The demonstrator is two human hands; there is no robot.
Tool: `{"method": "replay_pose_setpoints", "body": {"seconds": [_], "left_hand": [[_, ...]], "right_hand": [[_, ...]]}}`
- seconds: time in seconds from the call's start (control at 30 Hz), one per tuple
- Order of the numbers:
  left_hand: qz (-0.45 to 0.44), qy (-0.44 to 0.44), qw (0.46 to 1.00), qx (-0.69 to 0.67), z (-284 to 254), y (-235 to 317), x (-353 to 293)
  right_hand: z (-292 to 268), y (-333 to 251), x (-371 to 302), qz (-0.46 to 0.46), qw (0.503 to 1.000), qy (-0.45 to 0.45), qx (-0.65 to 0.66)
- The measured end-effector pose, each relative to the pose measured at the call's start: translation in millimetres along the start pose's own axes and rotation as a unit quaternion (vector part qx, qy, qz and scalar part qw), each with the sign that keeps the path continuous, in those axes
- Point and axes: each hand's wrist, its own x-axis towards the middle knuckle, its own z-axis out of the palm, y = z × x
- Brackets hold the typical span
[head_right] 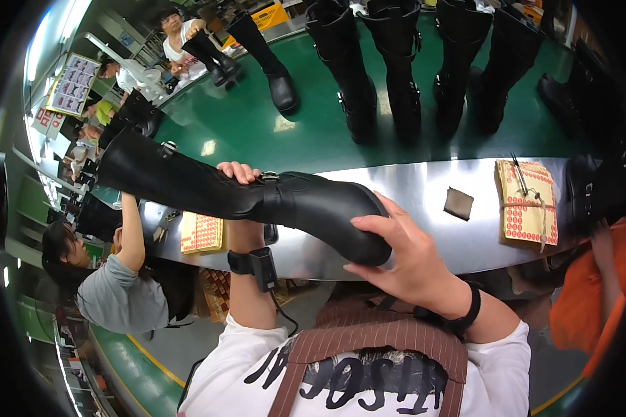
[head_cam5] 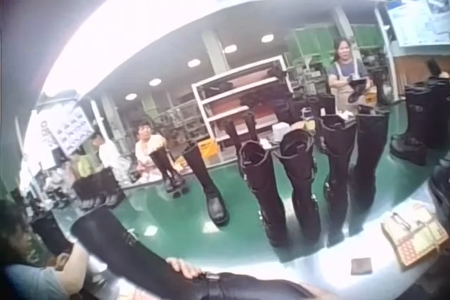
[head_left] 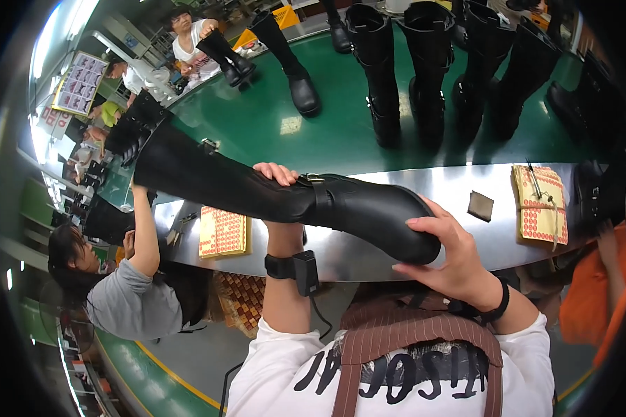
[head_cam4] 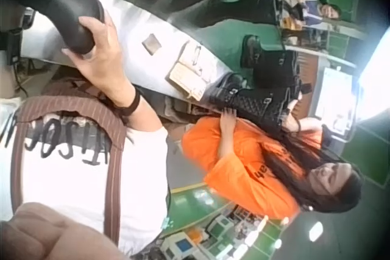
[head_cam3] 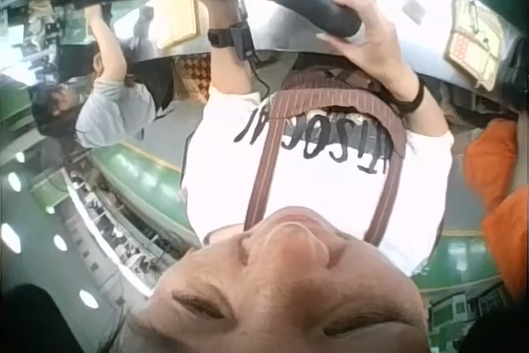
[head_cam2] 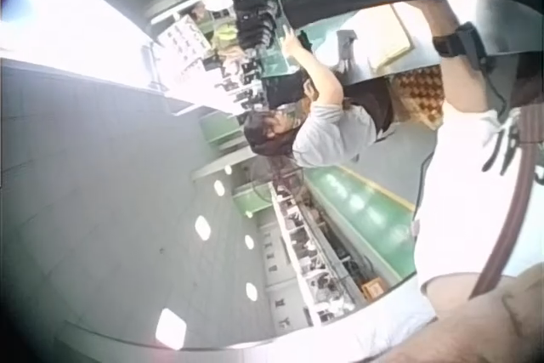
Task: Inspecting black leather boots for quality control on a factory production line.
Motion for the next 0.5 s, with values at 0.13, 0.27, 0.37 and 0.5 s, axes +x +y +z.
{"method": "replay_pose_setpoints", "body": {"seconds": [0.13,0.27,0.37,0.5], "left_hand": [[0.020,0.009,1.000,0.000,-8,-9,4],[0.030,-0.061,0.990,0.124,2,-18,15],[-0.092,0.203,0.934,0.278,15,-12,-9],[-0.404,0.145,0.866,0.257,37,-12,-76]], "right_hand": [[-3,12,-9,0.336,0.898,-0.088,0.270],[28,32,-5,0.411,0.831,-0.133,0.349],[58,49,12,0.430,0.811,-0.050,0.393],[93,64,47,0.298,0.902,0.035,0.312]]}}
